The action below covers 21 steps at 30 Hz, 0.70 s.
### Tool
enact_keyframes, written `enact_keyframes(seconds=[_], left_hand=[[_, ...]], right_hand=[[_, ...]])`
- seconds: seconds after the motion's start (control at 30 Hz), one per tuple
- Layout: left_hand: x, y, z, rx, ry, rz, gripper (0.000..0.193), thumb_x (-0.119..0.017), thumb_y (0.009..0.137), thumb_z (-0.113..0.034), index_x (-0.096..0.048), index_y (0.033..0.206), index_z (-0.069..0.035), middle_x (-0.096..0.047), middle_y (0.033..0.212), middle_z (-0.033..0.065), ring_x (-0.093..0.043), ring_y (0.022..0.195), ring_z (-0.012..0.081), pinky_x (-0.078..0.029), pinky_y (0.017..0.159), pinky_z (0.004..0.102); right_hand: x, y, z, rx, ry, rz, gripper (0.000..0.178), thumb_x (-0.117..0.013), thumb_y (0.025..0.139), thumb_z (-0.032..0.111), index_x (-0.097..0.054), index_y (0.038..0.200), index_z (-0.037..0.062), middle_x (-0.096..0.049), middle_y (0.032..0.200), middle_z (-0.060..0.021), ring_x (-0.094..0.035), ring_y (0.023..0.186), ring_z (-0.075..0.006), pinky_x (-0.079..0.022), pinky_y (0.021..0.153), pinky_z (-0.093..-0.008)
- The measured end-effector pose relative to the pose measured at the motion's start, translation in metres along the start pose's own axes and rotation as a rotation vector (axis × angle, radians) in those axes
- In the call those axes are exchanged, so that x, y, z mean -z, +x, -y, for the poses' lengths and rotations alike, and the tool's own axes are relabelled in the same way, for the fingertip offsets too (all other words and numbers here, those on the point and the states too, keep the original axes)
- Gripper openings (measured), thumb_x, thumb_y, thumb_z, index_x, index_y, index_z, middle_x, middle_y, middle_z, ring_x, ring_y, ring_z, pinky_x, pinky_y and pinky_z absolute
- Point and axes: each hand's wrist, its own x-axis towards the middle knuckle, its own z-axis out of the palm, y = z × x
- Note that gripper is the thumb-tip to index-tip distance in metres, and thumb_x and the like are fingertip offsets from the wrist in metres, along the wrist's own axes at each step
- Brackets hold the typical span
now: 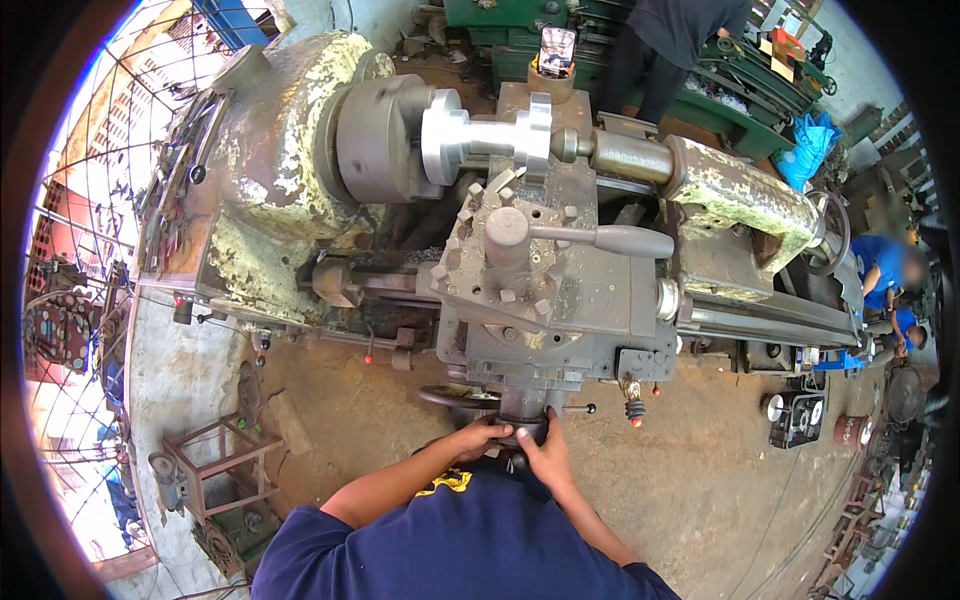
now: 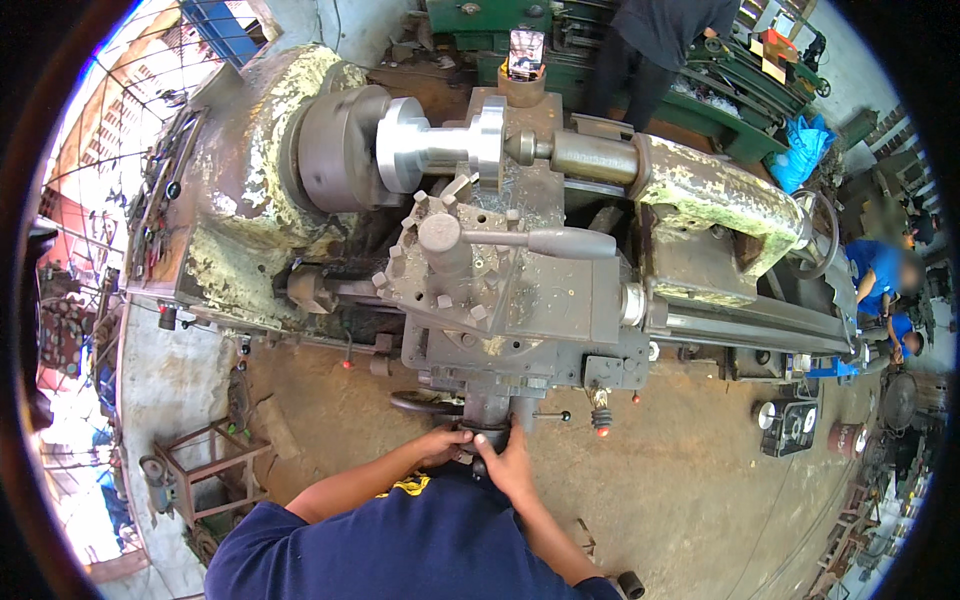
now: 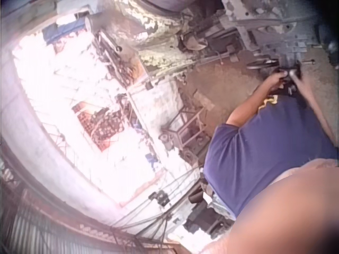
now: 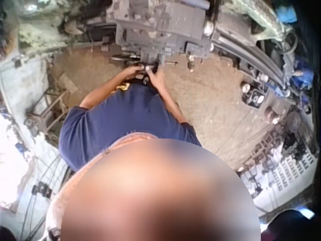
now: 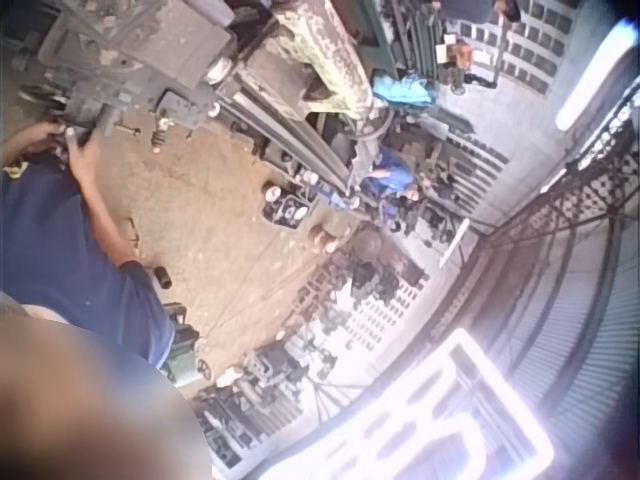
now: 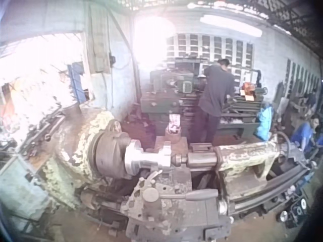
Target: The person operates a metal lathe, turning the handwheel to advance the cutting tool along a rotating metal workpiece. The person uses both hands to control the tool carriage and monitor the cut, producing metal shavings as the workpiece is machined.
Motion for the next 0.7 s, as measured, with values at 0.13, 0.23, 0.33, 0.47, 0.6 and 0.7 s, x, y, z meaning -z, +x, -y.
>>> enact_keyframes(seconds=[0.13,0.23,0.33,0.47,0.6,0.7], left_hand=[[-0.004,0.0,0.002,-0.012,0.028,-0.053,0.065,-0.073,0.087,-0.033,-0.044,0.14,-0.007,-0.06,0.118,0.0044,-0.056,0.105,0.0185,-0.046,0.074,0.0306],[-0.006,-0.003,0.001,-0.028,0.046,-0.055,0.07,-0.072,0.088,-0.035,-0.041,0.142,-0.002,-0.056,0.125,0.0108,-0.054,0.113,0.0204,-0.046,0.09,0.0343],[0.002,-0.029,-0.013,-0.026,0.325,-0.178,0.067,-0.071,0.089,-0.039,-0.047,0.138,0.0,-0.059,0.124,0.0143,-0.056,0.112,0.0199,-0.047,0.093,0.0345],[0.032,-0.113,-0.072,-0.343,0.676,-0.275,0.041,-0.075,0.085,-0.036,-0.069,0.113,-0.006,-0.071,0.1,0.0081,-0.066,0.089,0.0167,-0.053,0.082,0.0325],[0.07,-0.223,-0.166,-0.884,0.989,-0.801,0.028,-0.077,0.083,-0.019,-0.069,0.105,-0.004,-0.071,0.102,0.01,-0.066,0.097,0.0192,-0.051,0.089,0.033],[0.097,-0.296,-0.234,-1.169,1.25,-1.339,0.025,-0.072,0.084,-0.008,-0.069,0.108,-0.001,-0.07,0.109,0.0133,-0.065,0.105,0.0247,-0.049,0.096,0.0381]], right_hand=[[-0.01,-0.005,0.003,-0.034,-0.123,0.005,0.11,-0.08,0.075,0.044,-0.021,0.146,-0.0155,-0.042,0.139,-0.0379,-0.043,0.133,-0.0452,-0.036,0.11,-0.0432],[-0.017,-0.007,0.005,0.066,-0.21,-0.06,0.12,-0.084,0.07,0.046,-0.016,0.146,-0.0161,-0.038,0.141,-0.0391,-0.043,0.132,-0.0455,-0.037,0.11,-0.044],[-0.019,-0.006,0.008,0.038,-0.239,-0.053,0.125,-0.086,0.066,0.046,-0.013,0.146,-0.0163,-0.036,0.143,-0.0391,-0.043,0.133,-0.0454,-0.039,0.109,-0.044],[-0.018,-0.003,0.018,-0.126,-0.245,-0.025,0.13,-0.089,0.06,0.046,-0.013,0.147,-0.015,-0.042,0.139,-0.0388,-0.048,0.128,-0.0457,-0.043,0.105,-0.0435],[-0.022,-0.004,0.032,-0.236,-0.271,-0.082,0.133,-0.09,0.057,0.048,-0.014,0.15,-0.0094,-0.049,0.133,-0.0378,-0.052,0.125,-0.0446,-0.045,0.104,-0.0434],[-0.025,-0.003,0.036,-0.254,-0.258,-0.126,0.133,-0.091,0.053,0.049,-0.019,0.149,-0.0083,-0.053,0.13,-0.0361,-0.055,0.123,-0.0426,-0.046,0.102,-0.0426]])
